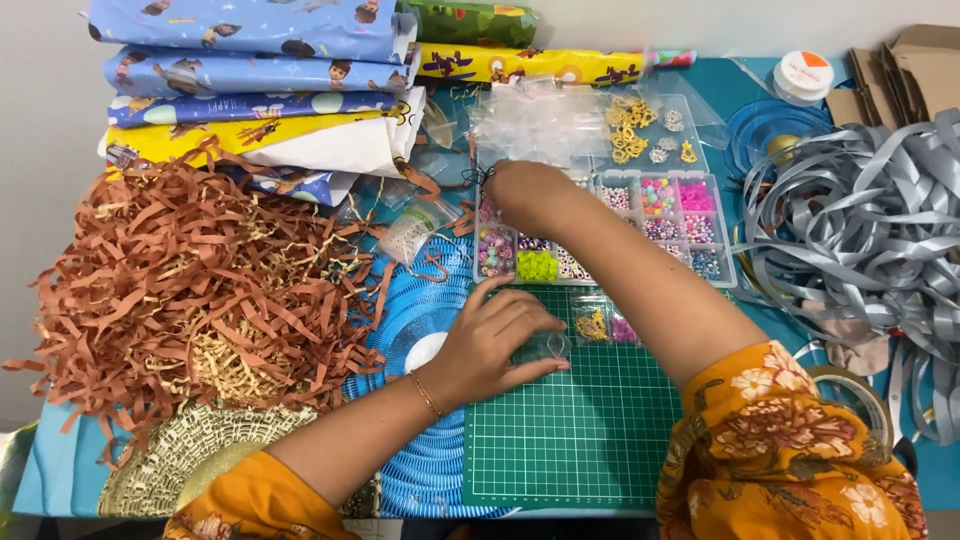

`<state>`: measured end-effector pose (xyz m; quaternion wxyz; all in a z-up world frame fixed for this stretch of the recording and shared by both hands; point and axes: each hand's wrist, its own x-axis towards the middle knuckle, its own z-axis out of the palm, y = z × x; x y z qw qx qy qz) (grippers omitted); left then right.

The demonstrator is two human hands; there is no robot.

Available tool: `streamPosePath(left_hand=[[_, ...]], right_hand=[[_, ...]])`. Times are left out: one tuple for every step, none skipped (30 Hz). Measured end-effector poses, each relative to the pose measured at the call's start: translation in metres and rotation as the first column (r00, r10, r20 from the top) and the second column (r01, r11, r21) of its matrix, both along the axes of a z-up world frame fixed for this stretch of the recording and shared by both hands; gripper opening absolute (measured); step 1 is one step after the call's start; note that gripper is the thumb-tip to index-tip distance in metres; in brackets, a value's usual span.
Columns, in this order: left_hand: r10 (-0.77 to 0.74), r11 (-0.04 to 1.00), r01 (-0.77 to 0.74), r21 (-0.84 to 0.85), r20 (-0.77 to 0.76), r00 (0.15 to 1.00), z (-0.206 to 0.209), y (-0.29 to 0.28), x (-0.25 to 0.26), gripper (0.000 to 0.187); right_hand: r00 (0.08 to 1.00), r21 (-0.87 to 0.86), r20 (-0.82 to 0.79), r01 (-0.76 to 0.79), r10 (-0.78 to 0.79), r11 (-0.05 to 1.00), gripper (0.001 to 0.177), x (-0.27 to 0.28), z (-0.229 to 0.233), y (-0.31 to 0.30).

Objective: Sorting and organizing various small beads, charms, and jewelry components into a plastic storage container with multiple compartments.

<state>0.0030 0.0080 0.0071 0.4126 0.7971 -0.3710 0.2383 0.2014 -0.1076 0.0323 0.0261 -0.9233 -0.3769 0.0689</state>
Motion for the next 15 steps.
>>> streamPosePath(left_hand=[[0.000,1.000,0.000,0.000,0.001,1.000,0.000,0.000,0.000,0.038],[0.008,1.000,-0.008,-0.007,0.006,1.000,0.000,0.000,0.000,0.038],[0.018,1.000,-0.018,-0.014,0.010,1.000,0.000,-0.001,-0.001,0.037],[0.019,1.000,-0.019,-0.015,0.011,1.000,0.001,-0.001,-0.001,0.037],[0.048,0.999,-0.049,-0.023,-0.029,0.998,0.001,-0.001,-0.002,0.038],[0.076,0.997,-0.078,-0.029,-0.068,0.995,0.001,-0.002,-0.003,0.038],[0.076,0.996,-0.078,-0.030,-0.068,0.995,0.003,0.001,-0.001,0.038],[0.132,0.988,-0.140,-0.069,-0.111,0.985,0.004,0.003,0.000,0.038],[0.185,0.974,-0.203,-0.106,-0.155,0.970,0.006,0.006,0.002,0.038],[0.185,0.973,-0.203,-0.107,-0.153,0.971,0.002,0.008,0.006,0.038],[0.250,0.942,-0.285,-0.178,-0.196,0.948,-0.001,0.011,0.010,0.037],[0.308,0.898,-0.366,-0.244,-0.244,0.920,-0.004,0.014,0.014,0.036],[0.309,0.898,-0.366,-0.245,-0.242,0.920,-0.008,0.016,0.018,0.036],[0.328,0.868,-0.399,-0.297,-0.261,0.908,-0.012,0.019,0.023,0.038],[0.345,0.833,-0.431,-0.346,-0.285,0.895,-0.017,0.020,0.027,0.039]], right_hand=[[1.000,0.000,0.001,0.000,0.000,1.000,0.020,0.003,-0.007,0.001],[1.000,-0.011,0.024,-0.009,0.009,1.000,0.020,0.006,-0.014,0.001],[0.999,-0.021,0.047,-0.020,0.021,1.000,0.021,0.009,-0.021,0.003],[0.999,-0.022,0.048,-0.021,0.022,1.000,0.021,0.007,-0.017,0.003],[0.998,-0.014,0.064,-0.025,0.026,1.000,0.019,0.004,-0.014,0.004],[0.996,-0.006,0.080,-0.029,0.029,1.000,0.017,0.000,-0.011,0.004],[0.996,-0.007,0.080,-0.029,0.029,1.000,0.017,0.001,-0.012,0.005],[0.995,-0.028,0.095,-0.035,0.038,0.999,0.016,0.001,-0.013,0.005],[0.993,-0.049,0.111,-0.041,0.047,0.998,0.015,0.002,-0.013,0.006],[0.993,-0.050,0.112,-0.042,0.047,0.998,0.015,0.003,-0.014,0.005],[0.993,-0.033,0.101,-0.052,0.055,0.998,0.015,0.005,-0.015,0.005],[0.994,-0.015,0.090,-0.061,0.063,0.998,0.015,0.006,-0.016,0.004],[0.994,-0.015,0.093,-0.063,0.064,0.998,0.015,0.004,-0.011,0.004],[0.995,-0.005,0.083,-0.055,0.055,0.998,0.015,0.001,-0.006,0.004],[0.997,0.004,0.070,-0.046,0.046,0.999,0.015,-0.002,-0.003,0.003]])
